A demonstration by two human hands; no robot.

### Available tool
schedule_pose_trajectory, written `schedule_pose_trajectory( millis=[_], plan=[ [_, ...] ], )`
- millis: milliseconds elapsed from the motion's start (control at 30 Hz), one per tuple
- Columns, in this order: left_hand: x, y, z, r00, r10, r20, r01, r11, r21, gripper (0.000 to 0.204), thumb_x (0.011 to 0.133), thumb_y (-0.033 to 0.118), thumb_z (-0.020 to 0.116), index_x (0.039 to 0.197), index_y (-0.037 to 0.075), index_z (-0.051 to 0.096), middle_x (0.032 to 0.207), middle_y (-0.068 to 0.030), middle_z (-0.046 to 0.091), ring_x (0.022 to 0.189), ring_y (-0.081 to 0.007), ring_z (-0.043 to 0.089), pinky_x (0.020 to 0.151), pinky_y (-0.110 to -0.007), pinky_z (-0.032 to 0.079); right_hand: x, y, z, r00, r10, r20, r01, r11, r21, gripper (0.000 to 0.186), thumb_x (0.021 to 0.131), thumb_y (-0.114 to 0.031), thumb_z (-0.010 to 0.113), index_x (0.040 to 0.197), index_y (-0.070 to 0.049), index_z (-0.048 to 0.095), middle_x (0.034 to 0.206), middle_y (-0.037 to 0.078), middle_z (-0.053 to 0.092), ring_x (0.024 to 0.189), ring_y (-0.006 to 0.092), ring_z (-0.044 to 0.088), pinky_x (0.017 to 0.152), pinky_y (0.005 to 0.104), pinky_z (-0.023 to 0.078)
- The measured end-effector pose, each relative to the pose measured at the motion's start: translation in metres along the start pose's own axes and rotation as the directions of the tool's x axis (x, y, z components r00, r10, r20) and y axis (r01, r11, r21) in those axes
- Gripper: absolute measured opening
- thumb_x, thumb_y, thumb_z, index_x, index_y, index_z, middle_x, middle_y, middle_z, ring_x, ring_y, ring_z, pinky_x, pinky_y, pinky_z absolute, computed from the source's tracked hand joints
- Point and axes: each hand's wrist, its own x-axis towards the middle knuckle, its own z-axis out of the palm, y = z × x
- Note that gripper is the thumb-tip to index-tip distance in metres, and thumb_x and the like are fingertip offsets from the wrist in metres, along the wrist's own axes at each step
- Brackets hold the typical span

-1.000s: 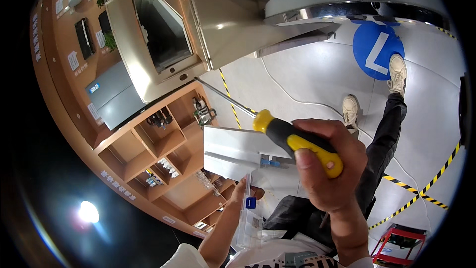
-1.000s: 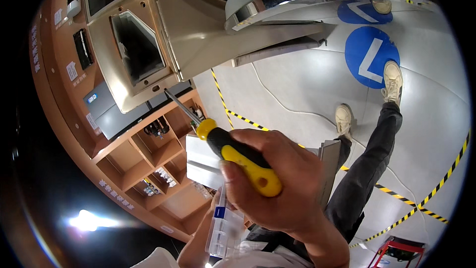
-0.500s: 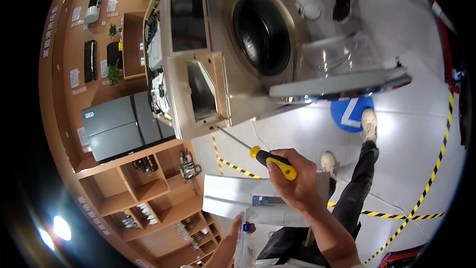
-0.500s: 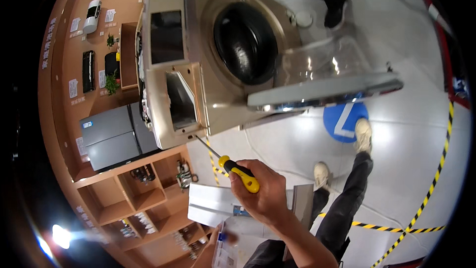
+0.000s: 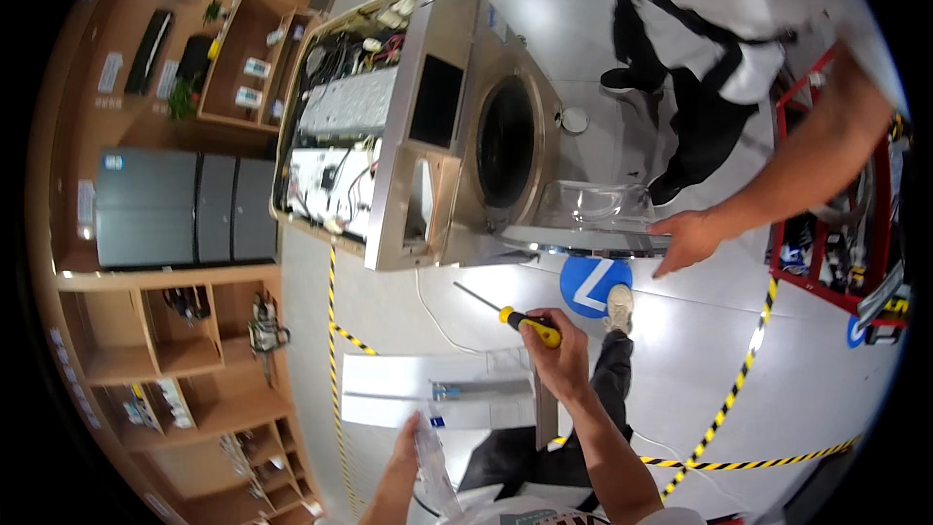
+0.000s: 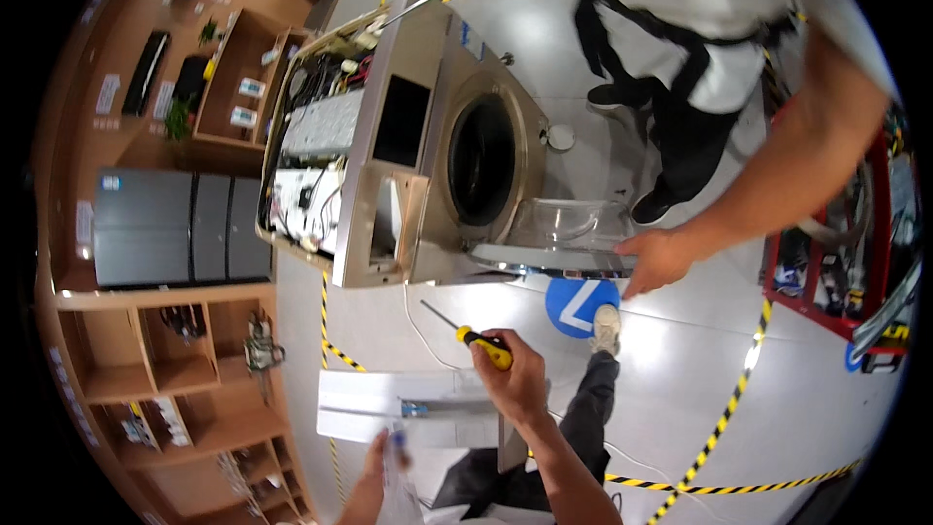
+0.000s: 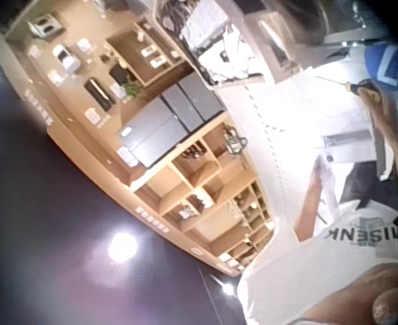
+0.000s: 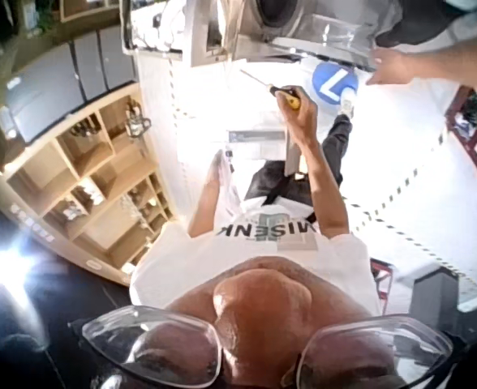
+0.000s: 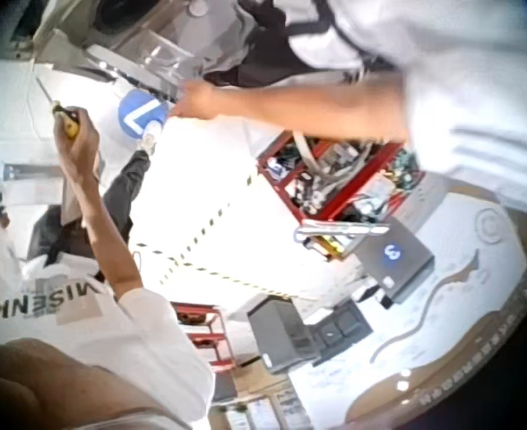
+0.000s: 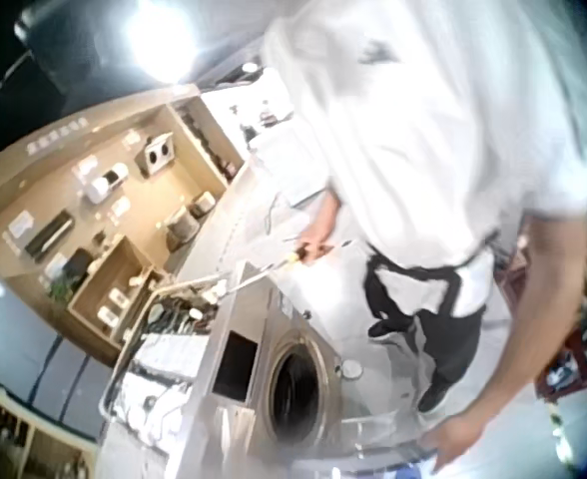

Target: The person disassembles internal components of a washing machine using a screwdriver and removes a detergent drawer.

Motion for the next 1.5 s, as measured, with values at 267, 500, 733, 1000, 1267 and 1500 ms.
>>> schedule_pose_trajectory(
  millis=[267, 500, 733, 1000, 1267, 1500],
  plan=[
    [-0.009, -0.016, -0.018, 0.974, 0.113, 0.197, -0.053, 0.957, -0.285, 0.036, 0.084, 0.048, 0.062, 0.098, 0.015, 0.062, 0.079, -0.0018, 0.062, 0.066, -0.0168, 0.059, 0.056, -0.033, 0.048, -0.051, 0.005, -0.016, 0.998, 0.019, -0.055, -0.02, 1.0, -0.022, 0.027, 0.08, -0.011, 0.071, 0.102, 0.0, 0.061, 0.09, 0.008, 0.064, 0.077, 0.0125, 0.059, 0.069, 0.0243, 0.048],
    [-0.019, -0.001, -0.052, 0.937, 0.265, 0.228, -0.203, 0.943, -0.263, 0.036, 0.086, 0.047, 0.058, 0.1, 0.015, 0.061, 0.086, -0.0022, 0.063, 0.078, -0.0164, 0.059, 0.066, -0.032, 0.049, -0.12, -0.019, -0.029, 0.962, -0.219, -0.16, 0.176, 0.953, -0.246, 0.026, 0.078, -0.003, 0.072, 0.102, -0.001, 0.06, 0.1, 0.009, 0.059, 0.091, 0.0178, 0.06, 0.078, 0.0274, 0.049],
    [-0.086, 0.028, -0.04, 0.904, 0.379, 0.196, -0.287, 0.881, -0.377, 0.038, 0.087, 0.049, 0.055, 0.09, 0.011, 0.059, 0.065, -0.0013, 0.056, 0.056, -0.0128, 0.055, 0.049, -0.028, 0.044, -0.183, -0.04, -0.047, 0.813, -0.574, -0.096, 0.37, 0.637, -0.677, 0.016, 0.084, -0.005, 0.064, 0.098, -0.001, 0.059, 0.097, 0.01, 0.053, 0.083, 0.0167, 0.055, 0.073, 0.0246, 0.046],
    [-0.111, 0.016, -0.021, 0.716, 0.444, 0.538, -0.356, 0.896, -0.265, 0.051, 0.083, 0.045, 0.061, 0.116, 0.007, 0.058, 0.105, -0.0043, 0.061, 0.095, -0.017, 0.056, 0.079, -0.031, 0.046, -0.241, -0.071, -0.062, 0.944, -0.311, -0.112, 0.283, 0.935, -0.212, 0.017, 0.085, 0.0, 0.058, 0.101, -0.001, 0.057, 0.089, 0.004, 0.054, 0.075, 0.01, 0.051, 0.065, 0.023, 0.045],
    [-0.144, -0.028, 0.057, 0.608, 0.38, 0.697, -0.382, 0.91, -0.163, 0.042, 0.09, 0.044, 0.053, 0.111, 0.008, 0.058, 0.088, -0.0041, 0.062, 0.075, -0.0144, 0.059, 0.063, -0.026, 0.047, -0.295, -0.077, -0.165, 0.993, 0.03, -0.113, -0.062, 0.957, -0.282, 0.059, 0.086, -0.038, 0.064, 0.127, 0.003, 0.052, 0.105, 0.012, 0.062, 0.061, 0.0093, 0.05, 0.056, 0.0226, 0.045],
    [-0.199, -0.112, 0.153, 0.602, 0.225, 0.767, -0.438, 0.896, 0.081, 0.041, 0.089, 0.048, 0.051, 0.107, 0.012, 0.058, 0.078, -0.0041, 0.063, 0.054, -0.0112, 0.058, 0.047, -0.024, 0.048, -0.338, -0.063, -0.293, 0.973, 0.222, -0.06, -0.23, 0.93, -0.288, 0.088, 0.077, -0.055, 0.066, 0.143, -0.007, 0.03, 0.116, 0.023, 0.06, 0.056, 0.0126, 0.052, 0.056, 0.0277, 0.049]
  ],
)
